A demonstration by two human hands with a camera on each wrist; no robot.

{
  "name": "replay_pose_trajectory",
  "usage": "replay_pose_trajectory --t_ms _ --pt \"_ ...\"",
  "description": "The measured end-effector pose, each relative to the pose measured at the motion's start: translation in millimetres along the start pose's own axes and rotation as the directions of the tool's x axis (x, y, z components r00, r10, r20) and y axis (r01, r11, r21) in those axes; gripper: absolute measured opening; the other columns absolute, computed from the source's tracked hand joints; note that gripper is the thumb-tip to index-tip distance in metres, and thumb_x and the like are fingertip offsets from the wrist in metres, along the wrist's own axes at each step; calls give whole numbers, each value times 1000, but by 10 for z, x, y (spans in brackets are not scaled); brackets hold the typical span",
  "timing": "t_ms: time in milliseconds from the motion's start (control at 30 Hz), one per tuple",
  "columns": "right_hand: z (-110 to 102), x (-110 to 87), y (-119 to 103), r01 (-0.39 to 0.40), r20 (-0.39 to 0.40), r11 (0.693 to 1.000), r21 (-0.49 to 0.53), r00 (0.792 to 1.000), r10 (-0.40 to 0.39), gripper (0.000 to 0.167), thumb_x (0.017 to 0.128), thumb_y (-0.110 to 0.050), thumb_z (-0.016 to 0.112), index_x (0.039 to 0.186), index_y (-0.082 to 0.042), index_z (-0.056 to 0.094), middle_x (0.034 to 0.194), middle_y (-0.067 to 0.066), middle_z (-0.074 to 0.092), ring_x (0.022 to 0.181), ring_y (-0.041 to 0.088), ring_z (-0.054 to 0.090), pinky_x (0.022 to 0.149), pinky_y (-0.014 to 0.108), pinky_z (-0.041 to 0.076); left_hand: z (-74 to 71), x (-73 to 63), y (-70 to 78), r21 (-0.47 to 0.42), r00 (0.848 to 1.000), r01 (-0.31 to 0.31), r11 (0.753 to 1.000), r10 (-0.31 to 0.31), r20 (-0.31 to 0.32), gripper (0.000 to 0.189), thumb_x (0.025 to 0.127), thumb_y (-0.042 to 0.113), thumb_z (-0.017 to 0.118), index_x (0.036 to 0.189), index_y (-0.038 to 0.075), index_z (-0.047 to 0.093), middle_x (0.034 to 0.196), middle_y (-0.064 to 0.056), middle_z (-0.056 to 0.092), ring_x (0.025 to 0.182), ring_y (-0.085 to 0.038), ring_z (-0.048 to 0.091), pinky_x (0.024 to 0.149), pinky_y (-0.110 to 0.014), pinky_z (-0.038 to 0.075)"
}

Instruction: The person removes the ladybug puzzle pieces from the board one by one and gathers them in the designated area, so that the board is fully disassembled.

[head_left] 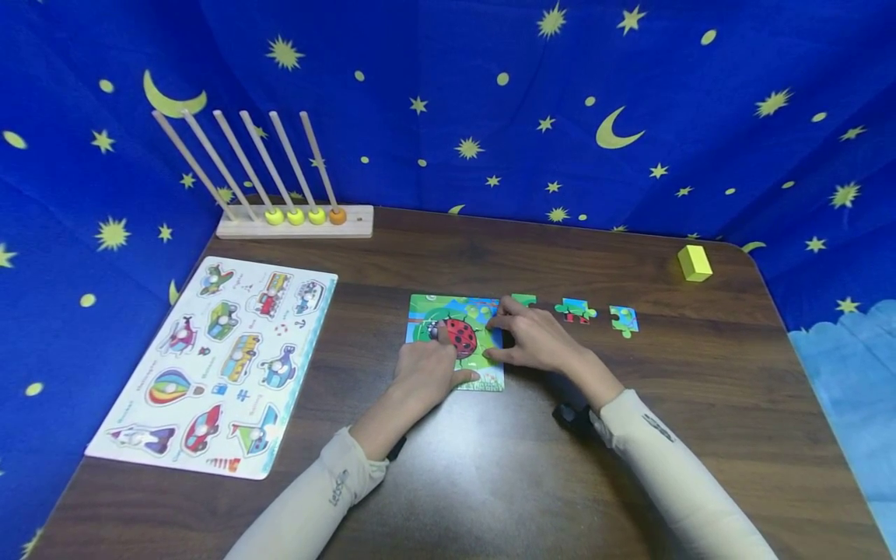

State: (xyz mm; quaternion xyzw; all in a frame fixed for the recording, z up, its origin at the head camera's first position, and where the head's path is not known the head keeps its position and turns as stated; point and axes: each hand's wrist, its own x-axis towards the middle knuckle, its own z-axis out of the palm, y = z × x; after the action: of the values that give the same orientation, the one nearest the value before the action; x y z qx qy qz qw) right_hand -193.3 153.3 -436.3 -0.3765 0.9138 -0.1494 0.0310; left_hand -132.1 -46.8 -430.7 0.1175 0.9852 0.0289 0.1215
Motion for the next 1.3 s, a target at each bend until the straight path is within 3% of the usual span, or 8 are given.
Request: replay_pose_trajectory --t_ms 533,700,833,967,1133,1300 --pt "54 94 -140 40 -23 999 6 999 -40 46 83 -40 79 115 -8 73 102 3 52 58 6 40 47 20 31 15 -15 -5 -1 1000 -2 1000 2 -25 101 83 71 61 144 -8 45 47 6 43 47 -11 37 42 -27 35" --pt "49 36 -157 -69 -56 996 -55 996 66 53 79 -51 80 109 -8 73 99 4 52 58 8 41 46 23 32 10 -19 3 2 1000 -7 1000 7 -19 102 83 71 59 144 -8 44 45 6 39 47 -10 34 41 -27 33" --pt "59 -14 -213 -184 -112 981 -62 978 177 59 75 -58 80 102 -6 74 94 6 53 55 11 43 47 25 37 -3 -19 -3 38 1000 -2 999 3 -15 104 84 73 57 145 -9 42 45 8 28 47 -9 25 41 -25 25" --pt "84 -9 -280 -222 -138 972 -78 968 210 62 75 -60 79 99 -3 73 93 9 52 54 13 46 47 28 43 -14 -20 -6 49 1000 4 999 -3 -12 104 83 74 56 146 -8 41 45 8 26 47 -9 24 41 -25 24" --pt "110 25 -311 -188 -120 976 -106 977 175 54 79 -53 79 99 -4 73 97 9 53 56 13 45 48 27 43 1 -18 -3 26 1000 -8 1000 8 -10 104 84 73 56 146 -8 41 45 8 26 47 -8 23 41 -24 25" --pt "116 74 -296 -107 -95 993 -52 990 101 50 82 -43 80 111 -4 72 103 10 55 56 9 43 46 21 37 12 -26 -10 20 1000 -11 1000 11 -21 103 84 73 57 145 -9 41 46 8 26 48 -9 23 41 -24 25"
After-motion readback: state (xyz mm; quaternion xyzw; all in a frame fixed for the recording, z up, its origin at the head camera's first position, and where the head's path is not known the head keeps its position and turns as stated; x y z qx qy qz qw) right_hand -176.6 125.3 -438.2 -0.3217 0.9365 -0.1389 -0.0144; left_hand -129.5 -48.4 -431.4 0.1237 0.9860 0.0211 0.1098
